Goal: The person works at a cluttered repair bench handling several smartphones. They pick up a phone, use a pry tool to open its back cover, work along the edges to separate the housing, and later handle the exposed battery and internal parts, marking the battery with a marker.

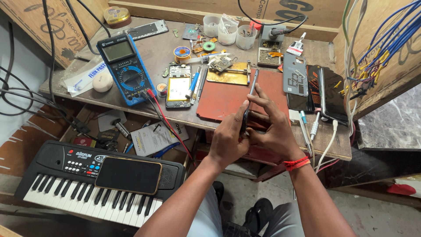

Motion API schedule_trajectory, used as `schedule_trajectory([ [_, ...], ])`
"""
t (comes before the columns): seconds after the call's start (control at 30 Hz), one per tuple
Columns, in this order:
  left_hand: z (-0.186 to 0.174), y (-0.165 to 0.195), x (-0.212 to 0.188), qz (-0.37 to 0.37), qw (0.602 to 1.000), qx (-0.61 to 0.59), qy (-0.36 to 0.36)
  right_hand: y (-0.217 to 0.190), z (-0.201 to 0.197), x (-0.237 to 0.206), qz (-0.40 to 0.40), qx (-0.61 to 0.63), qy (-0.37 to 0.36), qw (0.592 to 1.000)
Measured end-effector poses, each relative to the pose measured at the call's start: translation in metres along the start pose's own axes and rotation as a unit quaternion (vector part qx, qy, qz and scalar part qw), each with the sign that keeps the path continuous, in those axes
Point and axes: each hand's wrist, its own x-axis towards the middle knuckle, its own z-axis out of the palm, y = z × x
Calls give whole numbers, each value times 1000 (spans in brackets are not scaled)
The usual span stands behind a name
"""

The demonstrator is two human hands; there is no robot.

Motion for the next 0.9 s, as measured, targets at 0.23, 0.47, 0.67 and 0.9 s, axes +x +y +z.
schedule_trajectory([
  [0.23,13,10,-1,-14,998,27,53,3,0,-2,22,5,9,1000],
  [0.47,11,6,-1,-12,999,29,26,8,0,-3,-1,-11,15,1000],
  [0.67,-1,5,3,-5,1000,7,7,7,0,-3,47,66,14,997],
  [0.9,-15,12,10,-9,997,-75,-4,6,0,-2,59,87,25,994],
])
